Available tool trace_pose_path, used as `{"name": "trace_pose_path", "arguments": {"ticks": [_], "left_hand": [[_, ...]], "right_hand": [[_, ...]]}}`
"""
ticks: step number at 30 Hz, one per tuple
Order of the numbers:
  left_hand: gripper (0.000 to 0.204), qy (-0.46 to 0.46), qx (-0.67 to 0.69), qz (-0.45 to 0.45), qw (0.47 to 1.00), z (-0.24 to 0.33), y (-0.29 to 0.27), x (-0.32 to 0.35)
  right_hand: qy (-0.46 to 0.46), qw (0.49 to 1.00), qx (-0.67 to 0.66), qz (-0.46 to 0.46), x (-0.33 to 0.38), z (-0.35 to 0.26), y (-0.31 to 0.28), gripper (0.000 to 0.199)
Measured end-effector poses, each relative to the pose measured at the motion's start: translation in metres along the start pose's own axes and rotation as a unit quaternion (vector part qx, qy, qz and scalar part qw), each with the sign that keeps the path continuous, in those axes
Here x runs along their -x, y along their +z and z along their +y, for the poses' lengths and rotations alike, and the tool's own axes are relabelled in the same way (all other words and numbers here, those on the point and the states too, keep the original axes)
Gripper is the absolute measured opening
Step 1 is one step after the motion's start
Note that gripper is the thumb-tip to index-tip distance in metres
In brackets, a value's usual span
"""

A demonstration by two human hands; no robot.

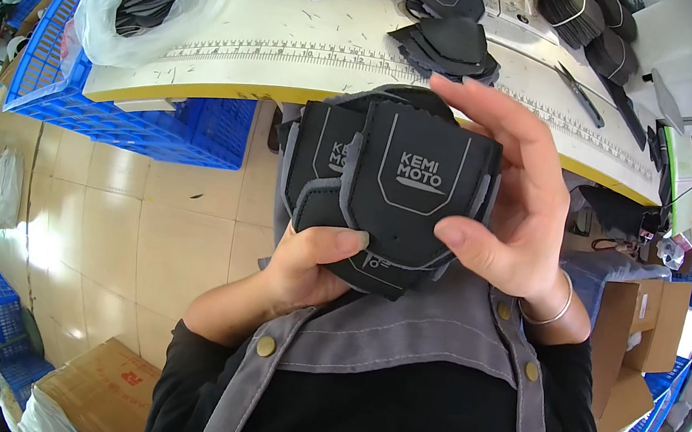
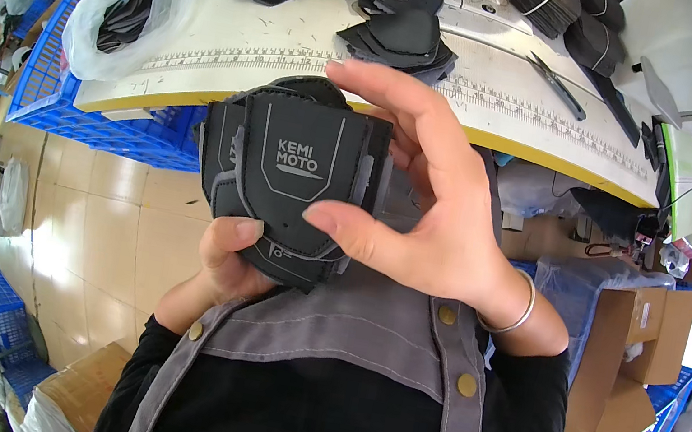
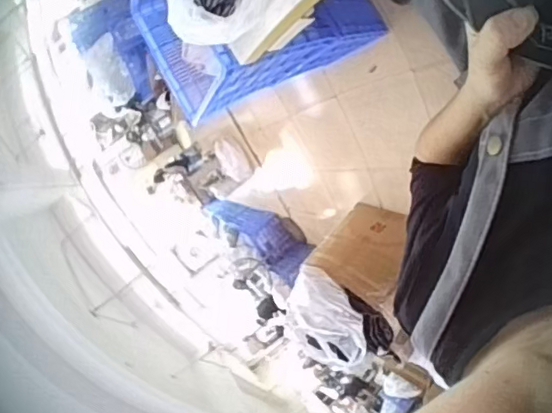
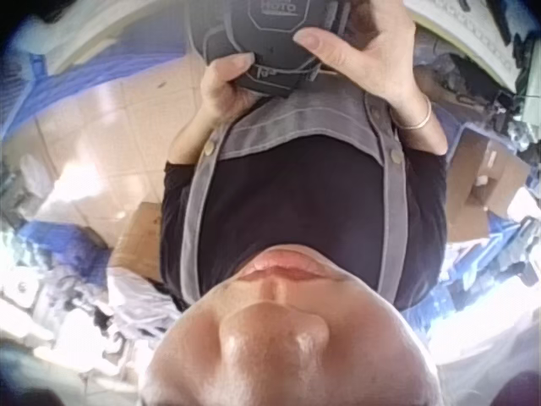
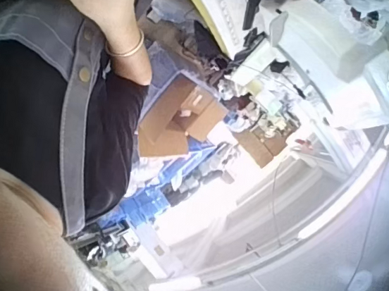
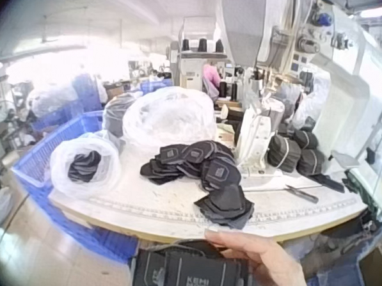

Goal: Sorting and inspecting black protective gear components at a manufacturing workstation.

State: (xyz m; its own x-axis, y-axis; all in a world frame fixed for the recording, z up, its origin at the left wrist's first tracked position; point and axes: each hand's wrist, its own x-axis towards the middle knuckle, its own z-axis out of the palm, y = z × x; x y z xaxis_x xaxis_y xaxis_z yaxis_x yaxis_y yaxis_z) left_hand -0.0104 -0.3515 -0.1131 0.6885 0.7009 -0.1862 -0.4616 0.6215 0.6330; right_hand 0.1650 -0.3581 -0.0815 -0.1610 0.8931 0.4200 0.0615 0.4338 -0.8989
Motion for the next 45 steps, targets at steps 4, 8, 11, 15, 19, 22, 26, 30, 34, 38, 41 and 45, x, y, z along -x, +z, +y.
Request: {"name": "trace_pose_path", "arguments": {"ticks": [4, 8, 11, 15, 19, 22, 26, 30, 34, 38, 41, 45], "left_hand": [[0.064, 0.026, 0.106, -0.092, 0.99, -0.006, -0.009, 0.003], [0.067, 0.03, 0.083, -0.085, 0.992, -0.006, -0.004, 0.0], [0.07, 0.019, 0.058, -0.075, 0.995, -0.004, 0.0, -0.002], [0.074, 0.011, 0.032, -0.059, 0.998, -0.001, 0.0, -0.003], [0.083, 0.028, 0.082, -0.007, 0.996, -0.008, 0.002, -0.001], [0.082, -0.009, 0.052, -0.026, 0.998, -0.014, -0.012, 0.002], [0.065, -0.029, 0.185, -0.124, 0.974, -0.02, -0.031, 0.008], [0.065, -0.057, 0.238, -0.1, 0.964, -0.012, -0.024, 0.014], [0.064, -0.046, 0.128, -0.066, 0.988, -0.012, -0.022, 0.012], [0.065, -0.032, 0.117, -0.06, 0.991, -0.015, -0.021, 0.012], [0.066, -0.032, 0.1, -0.054, 0.993, -0.018, -0.019, 0.01], [0.069, -0.032, 0.078, -0.047, 0.995, -0.023, -0.015, 0.006]], "right_hand": [[-0.029, 0.999, 0.041, -0.017, 0.005, 0.0, -0.002, 0.073], [-0.018, 0.996, 0.079, -0.024, 0.005, -0.002, -0.006, 0.07], [-0.02, 0.996, 0.079, -0.022, 0.005, -0.003, -0.009, 0.067], [-0.013, 0.996, 0.077, -0.032, 0.003, -0.005, -0.009, 0.067], [-0.082, 0.981, 0.174, -0.012, 0.0, -0.009, -0.012, 0.056], [-0.218, 0.921, 0.321, -0.002, 0.008, -0.008, -0.014, 0.042], [-0.372, 0.856, 0.352, 0.069, 0.018, -0.002, 0.001, 0.022], [-0.404, 0.869, 0.279, 0.063, 0.02, -0.006, 0.005, 0.015], [-0.27, 0.95, 0.155, 0.024, 0.02, -0.027, 0.0, 0.021], [-0.129, 0.992, 0.012, -0.003, 0.033, -0.037, -0.018, 0.019], [-0.135, 0.984, -0.031, -0.112, 0.035, -0.039, -0.041, 0.017], [-0.109, 0.971, -0.214, -0.002, 0.051, -0.03, -0.049, 0.017]]}}
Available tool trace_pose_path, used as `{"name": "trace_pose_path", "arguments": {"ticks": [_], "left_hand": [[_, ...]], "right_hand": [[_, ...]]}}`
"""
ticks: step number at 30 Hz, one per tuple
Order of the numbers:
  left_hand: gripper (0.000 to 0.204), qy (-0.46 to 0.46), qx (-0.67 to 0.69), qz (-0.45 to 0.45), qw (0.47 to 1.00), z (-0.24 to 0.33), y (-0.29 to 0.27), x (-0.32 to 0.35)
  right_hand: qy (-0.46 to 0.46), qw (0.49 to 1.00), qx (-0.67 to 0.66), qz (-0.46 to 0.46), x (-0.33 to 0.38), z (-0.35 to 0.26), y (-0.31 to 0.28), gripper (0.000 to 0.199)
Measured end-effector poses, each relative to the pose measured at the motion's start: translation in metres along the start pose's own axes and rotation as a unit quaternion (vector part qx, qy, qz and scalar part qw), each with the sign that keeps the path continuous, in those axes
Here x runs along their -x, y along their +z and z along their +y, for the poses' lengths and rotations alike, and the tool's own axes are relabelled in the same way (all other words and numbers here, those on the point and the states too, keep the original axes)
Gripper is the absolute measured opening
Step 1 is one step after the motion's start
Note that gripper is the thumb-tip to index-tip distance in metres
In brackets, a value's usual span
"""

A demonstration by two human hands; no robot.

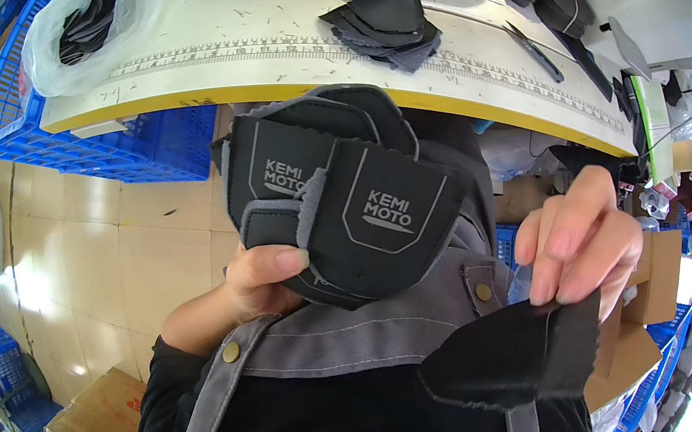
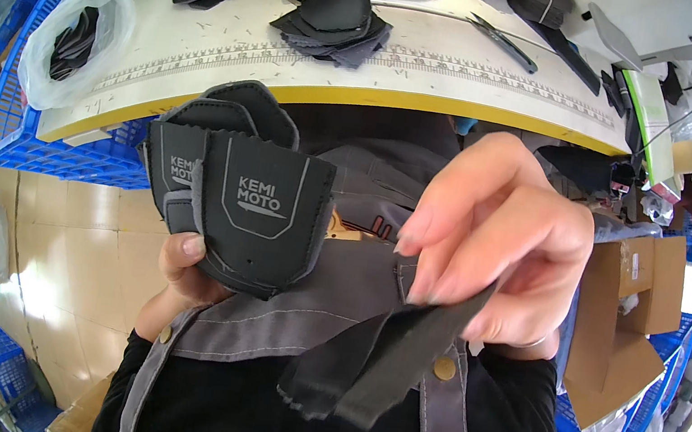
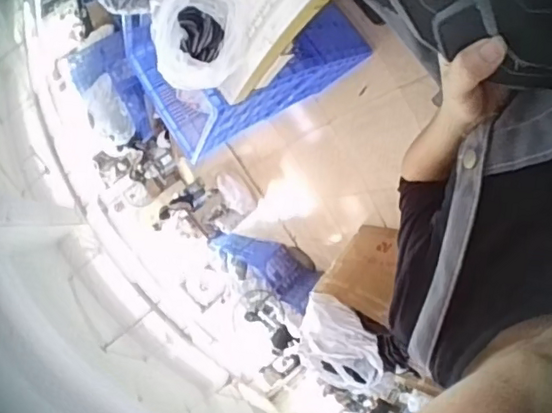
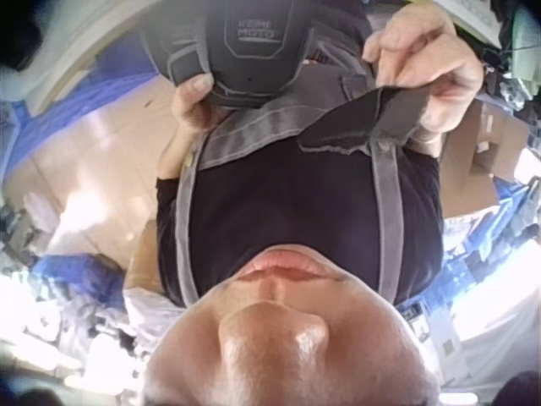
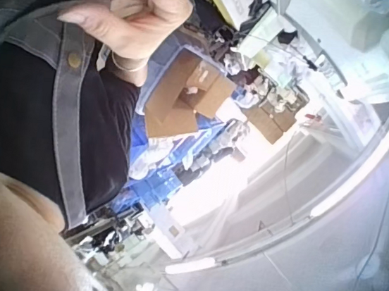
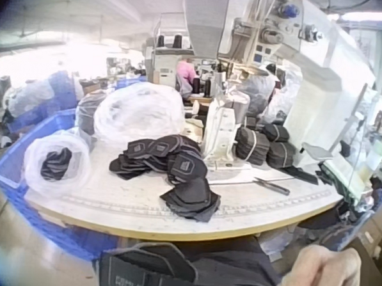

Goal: Sorting and inspecting black protective gear components at a manufacturing workstation.

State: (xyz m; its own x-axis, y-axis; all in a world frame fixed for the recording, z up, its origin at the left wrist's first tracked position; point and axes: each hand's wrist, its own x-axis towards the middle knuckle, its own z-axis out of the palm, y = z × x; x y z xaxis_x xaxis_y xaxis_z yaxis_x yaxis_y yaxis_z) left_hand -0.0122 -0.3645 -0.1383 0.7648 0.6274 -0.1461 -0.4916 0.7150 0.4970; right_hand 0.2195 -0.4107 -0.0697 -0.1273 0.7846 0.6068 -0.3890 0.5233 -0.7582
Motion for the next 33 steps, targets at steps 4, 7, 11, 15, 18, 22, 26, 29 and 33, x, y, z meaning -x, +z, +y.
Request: {"name": "trace_pose_path", "arguments": {"ticks": [4, 7, 11, 15, 18, 22, 26, 29, 33], "left_hand": [[0.071, -0.002, -0.03, 0.005, 1.0, 0.001, 0.007, -0.004], [0.073, 0.008, -0.057, 0.02, 0.998, 0.003, 0.011, -0.002], [0.077, 0.031, -0.117, 0.053, 0.991, 0.009, 0.018, 0.0], [0.088, 0.007, -0.089, 0.026, 0.996, 0.008, 0.009, -0.001], [0.095, -0.071, 0.052, -0.054, 0.995, 0.013, 0.011, -0.002], [0.098, -0.101, -0.039, -0.003, 0.994, 0.015, -0.003, 0.005], [0.094, -0.041, -0.007, 0.014, 0.999, 0.012, -0.011, 0.003], [0.085, 0.005, 0.052, -0.061, 0.997, 0.013, -0.011, 0.001], [0.089, 0.03, 0.259, -0.206, 0.943, 0.0, -0.018, -0.004]], "right_hand": [[0.018, 0.999, 0.0, 0.026, 0.002, 0.003, 0.003, 0.017], [0.107, 0.988, 0.096, 0.054, -0.006, 0.001, 0.015, 0.022], [0.145, 0.926, 0.346, 0.038, -0.01, 0.016, 0.028, 0.023], [0.161, 0.906, 0.382, 0.084, -0.005, 0.021, 0.025, 0.023], [0.178, 0.925, 0.312, 0.126, -0.007, 0.025, 0.02, 0.021], [0.262, 0.945, 0.132, 0.142, -0.012, 0.025, 0.01, 0.021], [0.227, 0.944, -0.087, 0.223, -0.011, 0.032, -0.003, 0.028], [0.245, 0.903, -0.261, 0.237, -0.01, 0.03, -0.017, 0.064], [0.291, 0.875, -0.301, 0.241, -0.001, 0.029, -0.016, 0.064]]}}
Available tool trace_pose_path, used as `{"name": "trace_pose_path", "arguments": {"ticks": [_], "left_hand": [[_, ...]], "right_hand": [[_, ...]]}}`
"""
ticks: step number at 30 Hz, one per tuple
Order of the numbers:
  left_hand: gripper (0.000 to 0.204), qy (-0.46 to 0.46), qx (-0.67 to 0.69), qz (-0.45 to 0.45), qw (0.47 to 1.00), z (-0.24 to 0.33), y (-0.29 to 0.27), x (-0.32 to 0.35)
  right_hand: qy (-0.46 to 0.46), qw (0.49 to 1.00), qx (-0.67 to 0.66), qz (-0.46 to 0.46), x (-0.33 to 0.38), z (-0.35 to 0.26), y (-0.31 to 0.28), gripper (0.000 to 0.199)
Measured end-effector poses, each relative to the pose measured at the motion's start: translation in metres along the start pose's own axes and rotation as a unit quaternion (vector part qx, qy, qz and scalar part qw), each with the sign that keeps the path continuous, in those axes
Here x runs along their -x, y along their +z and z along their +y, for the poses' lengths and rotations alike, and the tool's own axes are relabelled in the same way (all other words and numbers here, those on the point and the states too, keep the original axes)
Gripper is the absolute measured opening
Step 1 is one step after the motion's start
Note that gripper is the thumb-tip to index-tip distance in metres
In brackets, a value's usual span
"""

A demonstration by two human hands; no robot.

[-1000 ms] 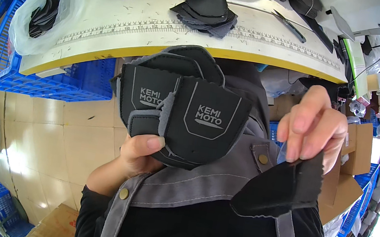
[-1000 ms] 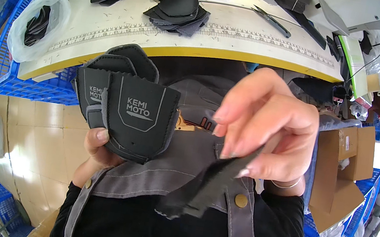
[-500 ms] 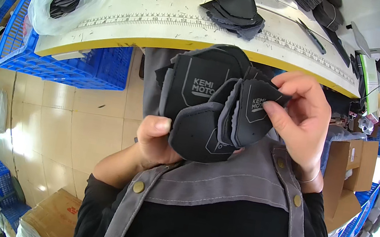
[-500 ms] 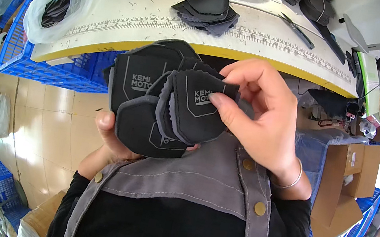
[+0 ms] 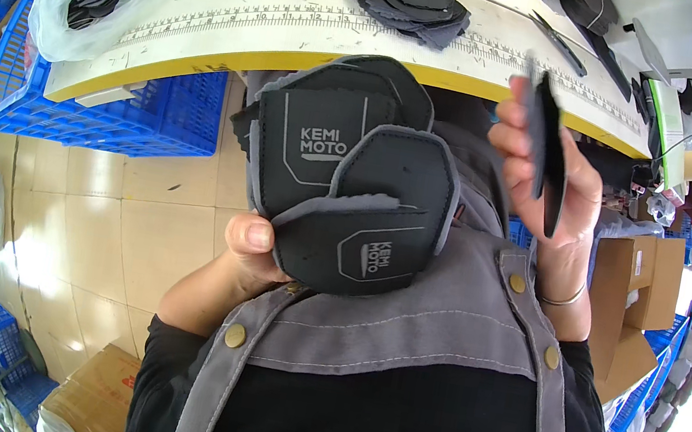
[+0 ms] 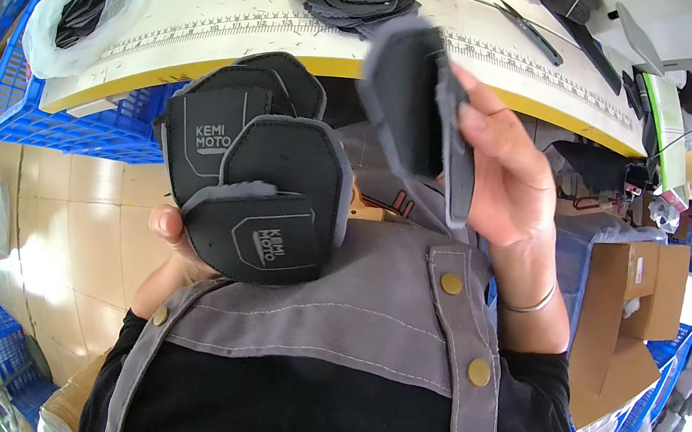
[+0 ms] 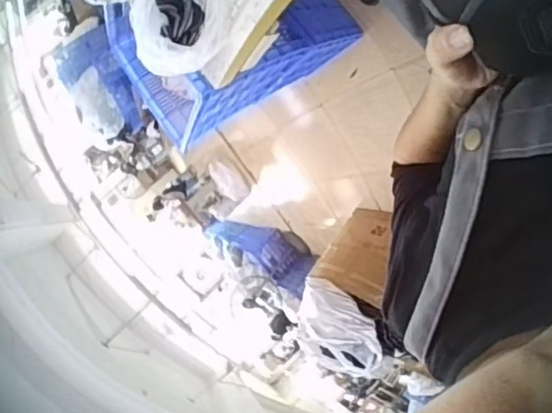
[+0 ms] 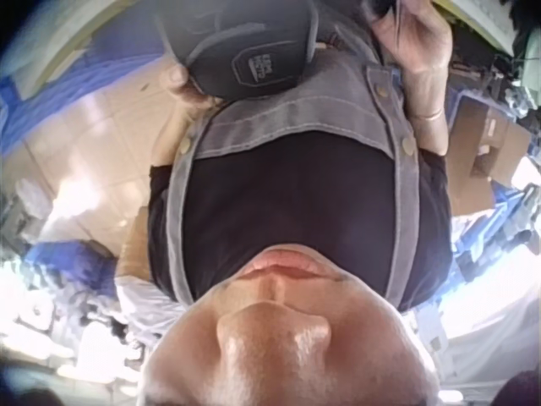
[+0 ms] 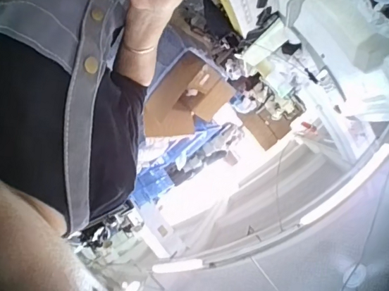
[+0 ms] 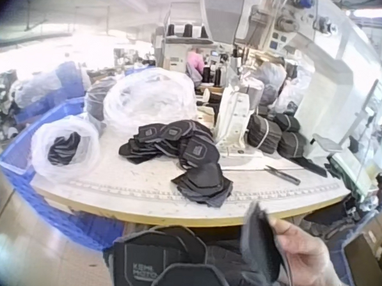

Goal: Sorting and inspecting black protective gear components at a manufacturing workstation.

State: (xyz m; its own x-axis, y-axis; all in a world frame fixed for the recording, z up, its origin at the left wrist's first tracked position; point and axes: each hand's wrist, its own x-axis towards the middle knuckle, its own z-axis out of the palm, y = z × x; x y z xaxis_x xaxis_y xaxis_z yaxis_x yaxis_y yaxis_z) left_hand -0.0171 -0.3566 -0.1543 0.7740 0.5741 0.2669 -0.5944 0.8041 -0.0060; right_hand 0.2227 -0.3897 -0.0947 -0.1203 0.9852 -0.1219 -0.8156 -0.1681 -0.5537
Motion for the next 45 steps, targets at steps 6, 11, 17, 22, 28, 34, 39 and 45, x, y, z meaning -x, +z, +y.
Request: {"name": "trace_pose_path", "arguments": {"ticks": [6, 11, 17, 22, 28, 34, 39, 45], "left_hand": [[0.082, 0.037, -0.025, -0.02, 0.999, 0.003, -0.002, 0.006], [0.075, -0.024, -0.173, 0.161, 0.971, 0.009, 0.008, 0.011], [0.073, 0.043, -0.045, 0.075, 0.995, 0.001, 0.006, 0.007], [0.072, 0.005, -0.182, 0.197, 0.963, 0.009, 0.01, 0.005], [0.072, 0.036, -0.068, 0.137, 0.988, 0.008, 0.0, 0.001], [0.073, 0.044, -0.148, 0.134, 0.979, -0.003, 0.019, -0.012], [0.079, 0.019, -0.311, 0.147, 0.939, -0.002, 0.021, -0.004], [0.07, 0.092, -0.273, 0.133, 0.948, -0.008, 0.015, 0.0]], "right_hand": [[0.017, 0.996, 0.067, 0.048, 0.005, 0.011, 0.006, 0.05], [0.008, 0.996, 0.084, 0.002, 0.012, 0.006, -0.003, 0.053], [-0.013, 0.996, -0.011, -0.086, 0.02, 0.011, -0.01, 0.049], [0.028, 0.999, 0.035, -0.002, 0.024, 0.01, 0.001, 0.054], [-0.012, 0.996, 0.064, -0.066, 0.016, 0.017, -0.002, 0.044], [-0.054, 0.909, 0.413, -0.004, 0.012, 0.034, 0.039, 0.047], [-0.156, 0.774, 0.613, -0.043, 0.007, 0.042, 0.043, 0.038], [-0.238, 0.667, 0.689, -0.159, 0.011, 0.041, 0.052, 0.029]]}}
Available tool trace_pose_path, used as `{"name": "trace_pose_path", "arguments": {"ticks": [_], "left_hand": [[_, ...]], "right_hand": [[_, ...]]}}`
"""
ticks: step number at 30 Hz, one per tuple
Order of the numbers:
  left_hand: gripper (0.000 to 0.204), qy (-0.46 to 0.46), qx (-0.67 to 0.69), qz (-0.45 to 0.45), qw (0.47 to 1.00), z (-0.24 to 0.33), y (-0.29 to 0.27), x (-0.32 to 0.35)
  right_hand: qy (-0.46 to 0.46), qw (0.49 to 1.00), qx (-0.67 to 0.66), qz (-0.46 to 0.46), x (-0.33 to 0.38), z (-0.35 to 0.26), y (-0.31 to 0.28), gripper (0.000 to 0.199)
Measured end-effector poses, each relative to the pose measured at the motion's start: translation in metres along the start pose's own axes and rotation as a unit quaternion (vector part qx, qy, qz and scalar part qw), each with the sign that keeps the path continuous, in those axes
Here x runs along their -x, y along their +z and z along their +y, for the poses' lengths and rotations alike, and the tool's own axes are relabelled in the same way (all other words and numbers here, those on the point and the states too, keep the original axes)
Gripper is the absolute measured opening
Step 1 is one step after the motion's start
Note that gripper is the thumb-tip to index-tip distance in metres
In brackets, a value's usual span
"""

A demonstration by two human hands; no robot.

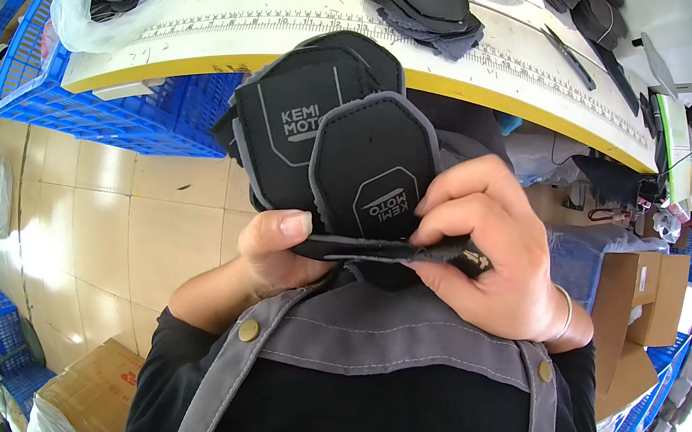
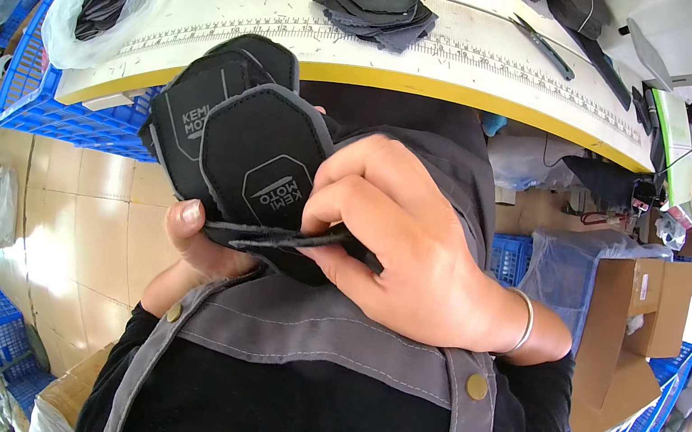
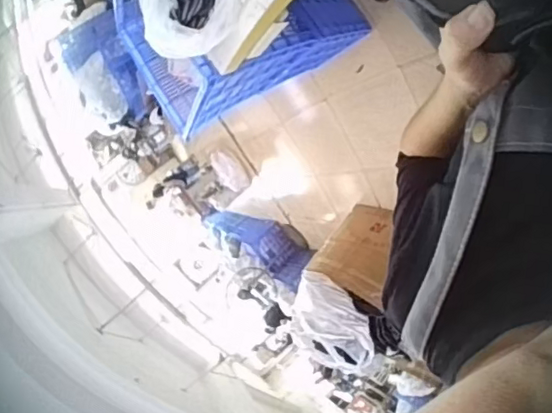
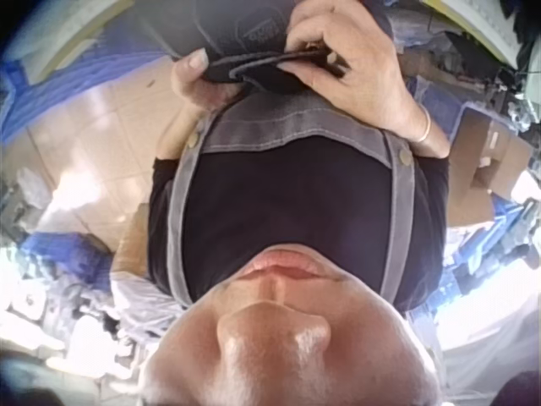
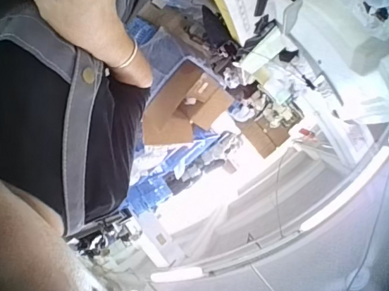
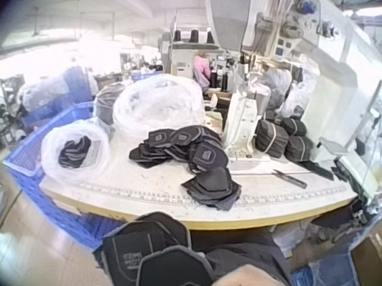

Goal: Sorting and inspecting black protective gear components at a manufacturing workstation.

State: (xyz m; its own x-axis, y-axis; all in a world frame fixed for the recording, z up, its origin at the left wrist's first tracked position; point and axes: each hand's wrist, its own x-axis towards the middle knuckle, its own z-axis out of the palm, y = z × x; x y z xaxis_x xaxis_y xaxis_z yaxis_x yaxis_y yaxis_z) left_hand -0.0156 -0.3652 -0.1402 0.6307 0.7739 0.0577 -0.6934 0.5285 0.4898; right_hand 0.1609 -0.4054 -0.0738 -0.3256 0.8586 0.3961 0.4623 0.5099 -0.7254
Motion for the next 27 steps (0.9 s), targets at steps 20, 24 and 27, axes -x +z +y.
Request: {"name": "trace_pose_path", "arguments": {"ticks": [20, 24, 27], "left_hand": [[0.061, -0.034, -0.078, -0.04, 0.996, 0.004, -0.014, -0.01], [0.051, -0.08, -0.105, 0.029, 0.991, 0.019, 0.006, -0.009], [0.045, -0.081, -0.026, 0.067, 0.994, 0.018, 0.012, -0.012]], "right_hand": [[0.057, 0.996, -0.014, -0.07, 0.003, 0.002, -0.004, 0.031], [0.06, 0.991, -0.059, -0.108, 0.001, 0.008, -0.01, 0.028], [0.093, 0.935, -0.339, -0.048, 0.007, 0.019, -0.019, 0.027]]}}
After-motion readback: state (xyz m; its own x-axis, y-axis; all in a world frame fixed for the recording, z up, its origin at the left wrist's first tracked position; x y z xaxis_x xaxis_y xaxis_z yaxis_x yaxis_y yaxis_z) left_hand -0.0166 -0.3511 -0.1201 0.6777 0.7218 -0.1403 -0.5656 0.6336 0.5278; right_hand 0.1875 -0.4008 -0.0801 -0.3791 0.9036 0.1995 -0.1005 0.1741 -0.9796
